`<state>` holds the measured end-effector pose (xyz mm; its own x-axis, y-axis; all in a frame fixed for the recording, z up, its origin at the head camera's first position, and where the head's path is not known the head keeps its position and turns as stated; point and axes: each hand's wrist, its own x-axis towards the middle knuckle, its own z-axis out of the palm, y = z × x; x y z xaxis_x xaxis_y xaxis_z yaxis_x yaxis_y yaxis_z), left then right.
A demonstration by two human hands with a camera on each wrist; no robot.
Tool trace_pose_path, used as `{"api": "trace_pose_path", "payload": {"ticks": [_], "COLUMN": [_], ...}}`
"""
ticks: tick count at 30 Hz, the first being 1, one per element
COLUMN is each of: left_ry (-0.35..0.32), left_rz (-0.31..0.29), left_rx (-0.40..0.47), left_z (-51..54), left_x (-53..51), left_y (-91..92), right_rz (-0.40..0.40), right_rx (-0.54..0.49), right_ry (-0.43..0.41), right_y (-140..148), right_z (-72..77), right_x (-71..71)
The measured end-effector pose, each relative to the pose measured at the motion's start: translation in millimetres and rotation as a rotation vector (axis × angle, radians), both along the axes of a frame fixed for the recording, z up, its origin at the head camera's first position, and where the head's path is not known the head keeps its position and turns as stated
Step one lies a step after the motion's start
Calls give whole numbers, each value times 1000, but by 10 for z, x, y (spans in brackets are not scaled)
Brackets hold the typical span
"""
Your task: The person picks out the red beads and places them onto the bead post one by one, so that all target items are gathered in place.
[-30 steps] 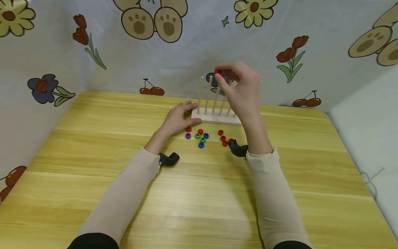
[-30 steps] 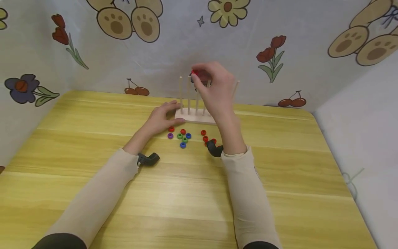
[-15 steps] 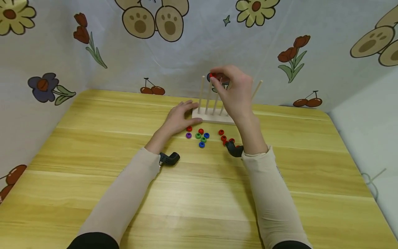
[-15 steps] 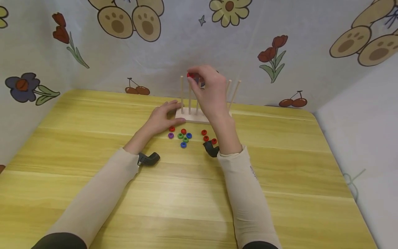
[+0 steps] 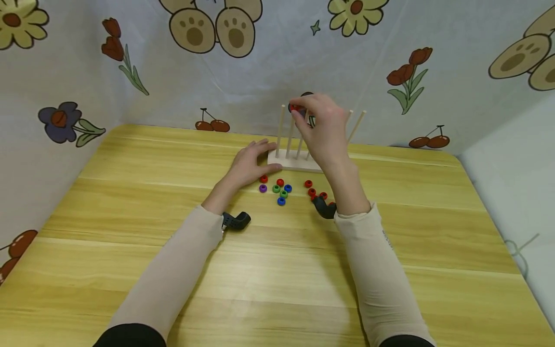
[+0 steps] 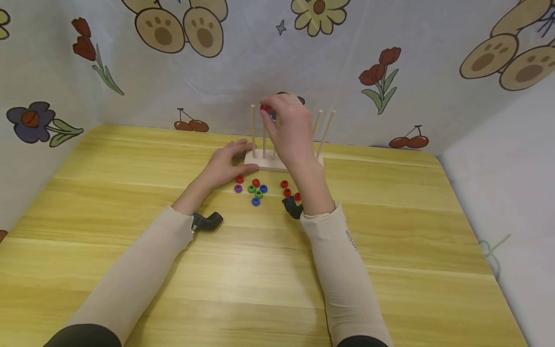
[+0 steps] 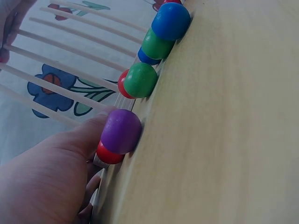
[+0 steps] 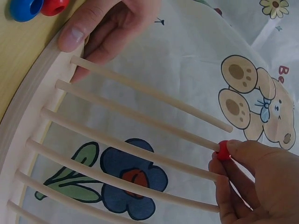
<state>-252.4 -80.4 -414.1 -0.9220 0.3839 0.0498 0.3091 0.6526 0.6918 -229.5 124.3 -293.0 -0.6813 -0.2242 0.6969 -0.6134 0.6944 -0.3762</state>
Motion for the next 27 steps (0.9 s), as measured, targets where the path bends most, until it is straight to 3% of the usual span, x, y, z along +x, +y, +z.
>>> {"api": "trace_pose_path", "payload": {"ticks": [6, 18, 27], "left_ry": [4, -2, -27], "left_rz": [0, 2, 24], "left_rx": [0, -16, -12], "left_z": [-30, -27, -11], "left_x": [-11, -20, -9], "left_y": [14, 27, 4], "right_rz": [2, 118, 152], "right_rx": [5, -104, -58], "right_ry": [-2, 118, 74], "right_y": [19, 194, 365], "right_z": [16, -8, -64], "right_x": [57, 125, 217]}}
